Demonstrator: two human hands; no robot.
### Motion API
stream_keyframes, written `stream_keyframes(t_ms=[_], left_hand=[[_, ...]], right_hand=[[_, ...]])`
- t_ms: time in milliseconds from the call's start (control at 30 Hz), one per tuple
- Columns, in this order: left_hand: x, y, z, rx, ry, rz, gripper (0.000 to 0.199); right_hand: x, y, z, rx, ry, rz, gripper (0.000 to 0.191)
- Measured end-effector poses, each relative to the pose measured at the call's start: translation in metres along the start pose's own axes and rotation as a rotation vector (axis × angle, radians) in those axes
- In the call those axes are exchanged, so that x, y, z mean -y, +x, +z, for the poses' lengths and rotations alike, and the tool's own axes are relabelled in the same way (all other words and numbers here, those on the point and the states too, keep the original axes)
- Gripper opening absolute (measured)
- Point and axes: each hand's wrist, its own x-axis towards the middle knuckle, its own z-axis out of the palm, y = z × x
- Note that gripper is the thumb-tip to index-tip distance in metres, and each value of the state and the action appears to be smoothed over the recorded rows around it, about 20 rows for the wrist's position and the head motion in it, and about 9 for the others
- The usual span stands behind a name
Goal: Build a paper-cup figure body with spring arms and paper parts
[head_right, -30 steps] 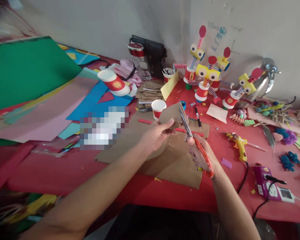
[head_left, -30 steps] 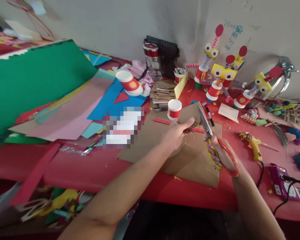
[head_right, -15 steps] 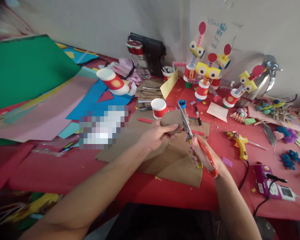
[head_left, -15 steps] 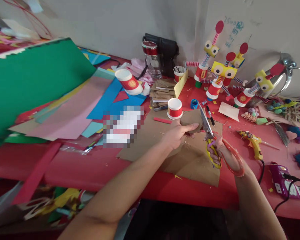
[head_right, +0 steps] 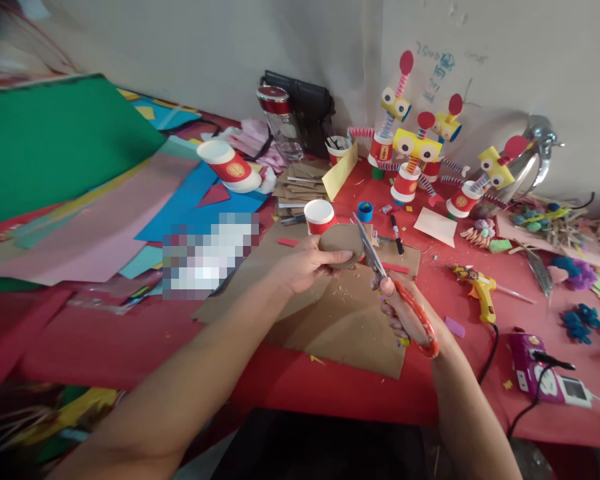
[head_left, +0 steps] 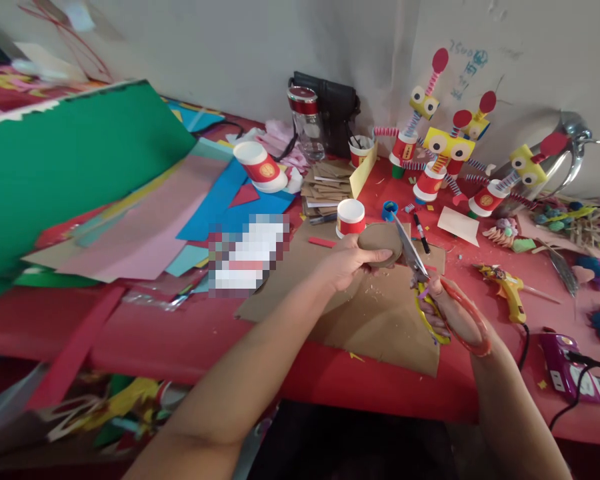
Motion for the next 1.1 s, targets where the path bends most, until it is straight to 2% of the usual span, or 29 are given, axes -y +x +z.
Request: stream_keyframes(t_ms=[100,333,433,533,600,733,833,933,1100], left_hand=[[-0.003,0.002,-0.006,0.038,0.033,-0.026,0.034],[-0.008,0.003,-0.015,0.012,0.052,-0.060,0.034],[-0.003,0.002,-0.007,-0.087,-0.024,-0.027,0.037],[0.006,0.002,0.005,-0.224,-0.168,0.087,0.035],[0.010,0.001,0.010,-0.276,-0.190,0.136,0.031],[0.013,0.000,0.012,-0.222,-0.082,0.126,0.029],[0.013,-0.001,0.013,-0.165,-0.030,0.125,0.029],[0.013,-0.001,0.014,-0.155,-0.012,0.109,0.028],[0.012,-0.002,0.013,-0.140,-0.006,0.095,0.029]], right_hand=[[0.000,0.000,-0.001,-0.005,-0.026,0.027,0.070],[-0.004,0.002,-0.003,0.005,-0.051,0.032,0.067],[-0.002,0.002,-0.001,-0.031,-0.047,0.026,0.064],[-0.002,0.001,0.000,-0.044,-0.035,-0.017,0.061],[-0.003,0.001,0.000,-0.024,-0.036,-0.058,0.062],[-0.007,0.000,-0.003,0.006,-0.052,-0.128,0.066],[-0.010,0.000,-0.006,0.034,-0.034,-0.148,0.061],[-0.014,0.002,-0.007,0.054,-0.009,-0.164,0.057],[-0.018,0.005,-0.008,0.069,0.035,-0.102,0.058]])
